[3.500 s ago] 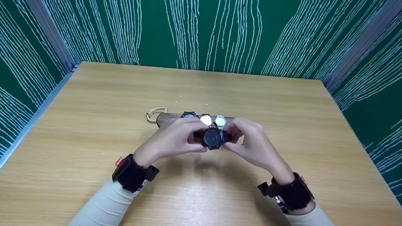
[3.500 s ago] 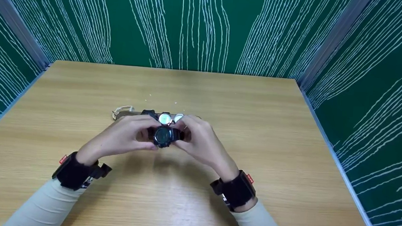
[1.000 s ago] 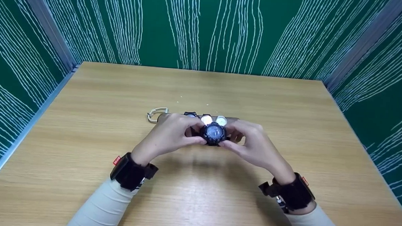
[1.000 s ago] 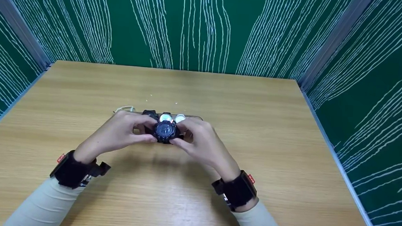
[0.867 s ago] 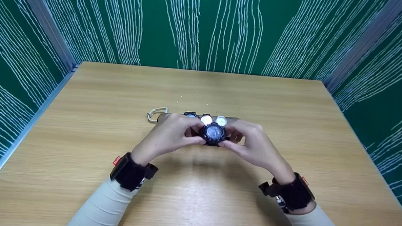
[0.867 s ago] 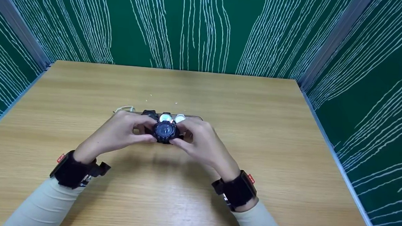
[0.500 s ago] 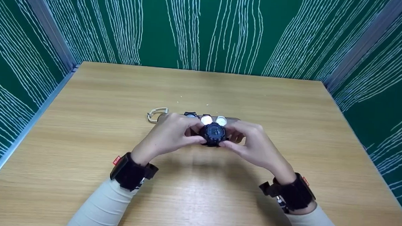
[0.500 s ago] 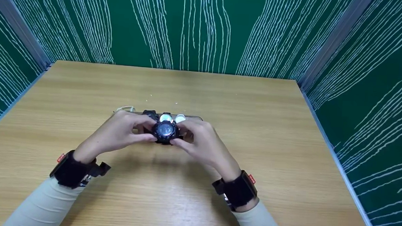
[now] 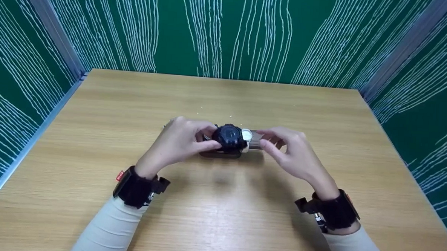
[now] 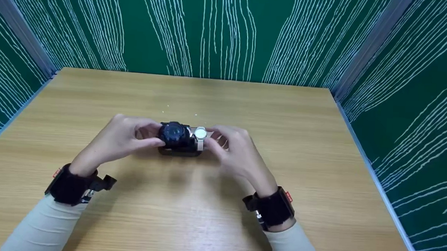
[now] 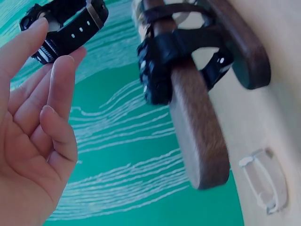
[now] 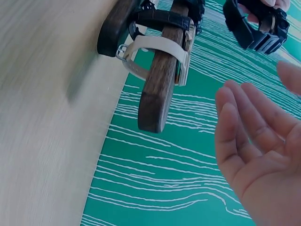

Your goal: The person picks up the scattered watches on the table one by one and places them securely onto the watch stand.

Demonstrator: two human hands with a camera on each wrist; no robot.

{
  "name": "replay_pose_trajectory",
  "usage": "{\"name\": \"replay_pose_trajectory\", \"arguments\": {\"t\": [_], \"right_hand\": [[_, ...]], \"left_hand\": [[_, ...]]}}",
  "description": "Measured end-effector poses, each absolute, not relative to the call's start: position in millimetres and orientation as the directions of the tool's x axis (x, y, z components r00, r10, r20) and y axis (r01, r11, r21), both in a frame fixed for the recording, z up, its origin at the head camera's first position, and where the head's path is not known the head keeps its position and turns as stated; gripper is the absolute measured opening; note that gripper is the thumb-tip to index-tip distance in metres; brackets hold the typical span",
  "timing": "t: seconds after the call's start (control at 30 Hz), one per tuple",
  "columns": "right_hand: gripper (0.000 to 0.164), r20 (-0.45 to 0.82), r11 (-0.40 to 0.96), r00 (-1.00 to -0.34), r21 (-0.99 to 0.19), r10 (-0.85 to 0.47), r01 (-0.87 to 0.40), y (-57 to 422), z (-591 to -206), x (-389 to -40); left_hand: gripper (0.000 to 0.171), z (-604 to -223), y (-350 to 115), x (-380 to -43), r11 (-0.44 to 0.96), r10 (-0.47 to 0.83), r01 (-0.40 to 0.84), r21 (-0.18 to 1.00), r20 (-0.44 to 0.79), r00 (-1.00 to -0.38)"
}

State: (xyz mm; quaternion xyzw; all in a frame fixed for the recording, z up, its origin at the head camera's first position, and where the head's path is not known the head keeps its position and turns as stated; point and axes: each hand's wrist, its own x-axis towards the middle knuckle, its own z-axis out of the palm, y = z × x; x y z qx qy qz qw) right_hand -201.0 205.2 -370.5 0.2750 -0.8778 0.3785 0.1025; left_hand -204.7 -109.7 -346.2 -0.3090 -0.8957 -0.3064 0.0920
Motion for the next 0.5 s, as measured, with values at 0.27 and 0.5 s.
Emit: {"name": "replay_pose_trajectory", "arguments": {"t": [0.27,0.5], "right_hand": [[0.023,0.392,0.636,-0.873,-0.603,-0.289,-0.481,213,-374,-215],[0.029,0.286,0.669,-0.93,-0.648,-0.229,-0.364,209,-380,-228]], "left_hand": [[0.034,-335,-127,-209,0.652,0.404,0.51,0.561,0.313,-0.86],[0.03,-331,-146,-212,0.694,0.293,0.467,0.548,0.378,-0.878]]}}
